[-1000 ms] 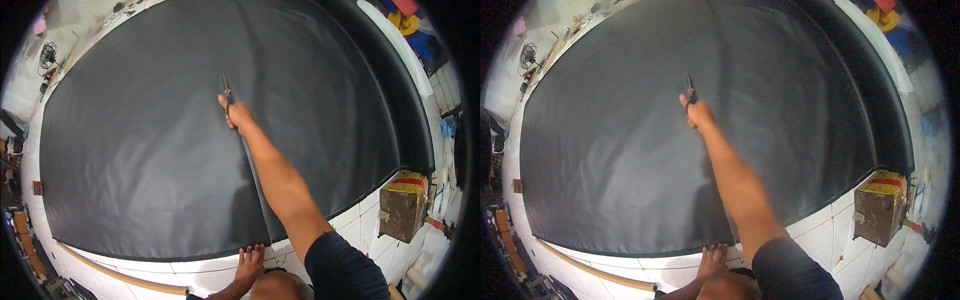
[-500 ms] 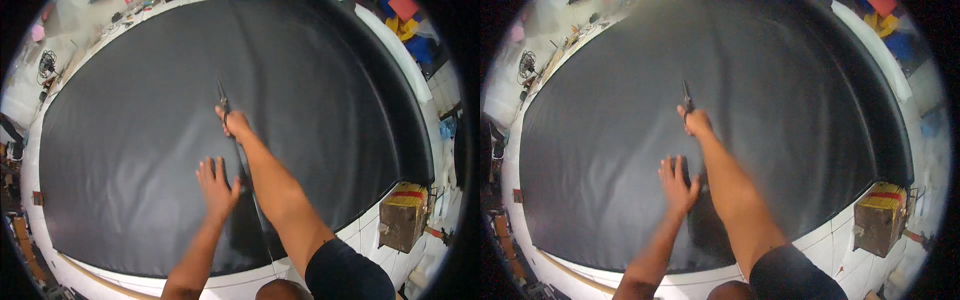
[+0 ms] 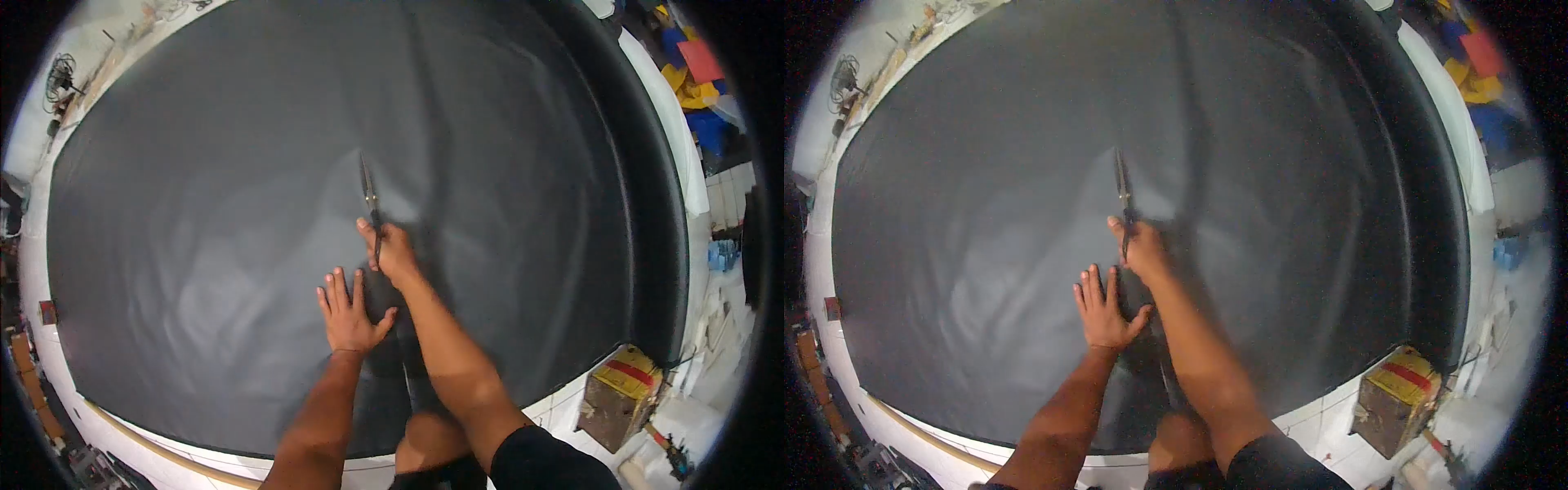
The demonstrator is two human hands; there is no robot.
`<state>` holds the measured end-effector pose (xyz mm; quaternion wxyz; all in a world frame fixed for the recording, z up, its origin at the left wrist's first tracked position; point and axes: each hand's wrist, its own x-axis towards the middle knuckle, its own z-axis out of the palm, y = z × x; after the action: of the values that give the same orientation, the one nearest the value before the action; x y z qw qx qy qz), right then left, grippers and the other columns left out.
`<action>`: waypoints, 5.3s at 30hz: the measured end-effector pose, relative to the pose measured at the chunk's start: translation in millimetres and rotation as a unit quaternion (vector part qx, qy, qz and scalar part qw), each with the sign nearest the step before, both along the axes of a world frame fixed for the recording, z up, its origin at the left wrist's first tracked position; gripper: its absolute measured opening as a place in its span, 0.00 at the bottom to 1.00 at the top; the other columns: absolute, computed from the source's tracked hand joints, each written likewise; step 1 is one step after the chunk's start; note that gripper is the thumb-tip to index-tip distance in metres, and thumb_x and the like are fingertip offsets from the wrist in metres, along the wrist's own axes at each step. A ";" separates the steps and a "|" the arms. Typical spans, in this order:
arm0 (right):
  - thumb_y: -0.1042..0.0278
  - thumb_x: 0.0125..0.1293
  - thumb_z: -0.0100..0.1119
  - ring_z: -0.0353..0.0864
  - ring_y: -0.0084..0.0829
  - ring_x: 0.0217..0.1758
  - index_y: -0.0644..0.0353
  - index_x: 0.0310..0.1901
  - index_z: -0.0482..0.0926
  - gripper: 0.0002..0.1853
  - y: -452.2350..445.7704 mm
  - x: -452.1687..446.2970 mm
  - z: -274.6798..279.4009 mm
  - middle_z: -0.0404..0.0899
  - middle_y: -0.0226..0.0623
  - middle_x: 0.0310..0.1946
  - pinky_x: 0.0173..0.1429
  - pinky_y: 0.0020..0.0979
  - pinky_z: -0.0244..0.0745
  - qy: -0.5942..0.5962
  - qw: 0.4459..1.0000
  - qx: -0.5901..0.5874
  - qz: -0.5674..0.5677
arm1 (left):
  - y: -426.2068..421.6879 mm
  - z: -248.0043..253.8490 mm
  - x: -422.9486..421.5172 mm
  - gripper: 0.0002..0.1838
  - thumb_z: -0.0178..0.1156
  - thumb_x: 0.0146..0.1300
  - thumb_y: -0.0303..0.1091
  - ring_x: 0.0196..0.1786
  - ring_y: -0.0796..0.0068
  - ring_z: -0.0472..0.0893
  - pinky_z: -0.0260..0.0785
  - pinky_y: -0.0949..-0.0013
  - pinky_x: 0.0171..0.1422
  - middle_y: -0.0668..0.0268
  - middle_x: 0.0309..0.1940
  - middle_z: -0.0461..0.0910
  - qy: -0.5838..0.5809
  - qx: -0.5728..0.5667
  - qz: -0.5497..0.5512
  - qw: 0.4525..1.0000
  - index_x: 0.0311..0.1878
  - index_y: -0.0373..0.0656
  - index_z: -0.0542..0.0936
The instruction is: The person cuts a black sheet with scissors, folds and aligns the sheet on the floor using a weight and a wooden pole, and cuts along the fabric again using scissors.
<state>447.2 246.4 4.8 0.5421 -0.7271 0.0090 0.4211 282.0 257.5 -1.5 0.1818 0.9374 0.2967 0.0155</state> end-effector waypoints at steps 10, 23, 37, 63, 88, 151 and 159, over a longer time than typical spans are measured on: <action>0.40 0.64 0.61 0.65 0.21 0.15 0.54 0.26 0.68 0.25 14.0 20.3 8.8 0.66 0.26 0.14 0.21 0.27 0.60 0.076 0.994 0.068 -0.032 | 6.2 -12.2 3.0 0.51 0.62 0.49 0.68 0.75 0.39 0.53 0.43 0.36 0.75 0.40 0.72 0.55 0.019 0.004 -0.001 1.000 0.69 0.42 0.65; 0.38 0.63 0.62 0.65 0.21 0.13 0.54 0.22 0.67 0.28 116.5 123.1 -4.2 0.66 0.27 0.13 0.19 0.27 0.61 0.013 0.999 0.040 -0.023 | 5.3 -17.4 0.9 0.52 0.61 0.50 0.70 0.74 0.35 0.53 0.41 0.32 0.74 0.37 0.71 0.54 0.032 0.005 -0.013 0.999 0.71 0.42 0.62; 0.38 0.59 0.66 0.67 0.23 0.14 0.55 0.20 0.68 0.28 202.3 217.1 -14.0 0.67 0.28 0.14 0.18 0.28 0.64 -0.040 0.998 0.054 -0.014 | 5.0 -13.5 4.3 0.51 0.64 0.46 0.68 0.74 0.36 0.53 0.41 0.32 0.74 0.36 0.70 0.56 0.067 0.005 -0.012 0.998 0.66 0.40 0.69; 0.40 0.63 0.63 0.65 0.20 0.14 0.56 0.22 0.67 0.28 226.6 230.2 -8.7 0.65 0.27 0.14 0.18 0.25 0.61 -0.021 0.998 0.040 -0.043 | 319.4 -19.5 321.2 0.33 0.51 0.65 0.51 0.76 0.47 0.51 0.39 0.47 0.79 0.49 0.72 0.56 -0.013 0.112 0.171 0.979 0.70 0.46 0.64; 0.36 0.58 0.65 0.67 0.22 0.14 0.58 0.24 0.71 0.29 395.8 416.7 -9.1 0.68 0.29 0.15 0.18 0.27 0.61 -0.024 0.997 0.066 -0.034 | 324.6 -21.2 323.7 0.33 0.53 0.63 0.49 0.76 0.42 0.50 0.37 0.41 0.78 0.44 0.71 0.57 0.003 0.080 0.165 0.983 0.68 0.41 0.66; 0.67 0.52 0.69 0.67 0.58 0.62 0.75 0.59 0.66 0.35 -53.7 103.1 5.8 0.71 0.59 0.55 0.68 0.52 0.58 -0.384 0.838 -0.374 -0.103 | 318.0 -21.3 306.3 0.39 0.59 0.61 0.57 0.77 0.44 0.47 0.39 0.44 0.78 0.47 0.73 0.55 -0.074 0.060 0.152 0.984 0.70 0.43 0.65; 0.51 0.62 0.63 0.65 0.53 0.65 0.69 0.61 0.63 0.35 -84.4 76.8 -8.6 0.69 0.55 0.59 0.70 0.50 0.54 -0.464 0.812 -0.340 -0.103 | 243.5 90.4 135.2 0.25 0.62 0.61 0.40 0.59 0.51 0.72 0.63 0.55 0.64 0.50 0.54 0.73 -0.176 -0.115 0.020 0.977 0.59 0.38 0.73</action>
<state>524.0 162.0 -3.8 0.2408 -0.9687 -0.0262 -0.0543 417.2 501.0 88.9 0.3370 0.8867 0.2787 0.1497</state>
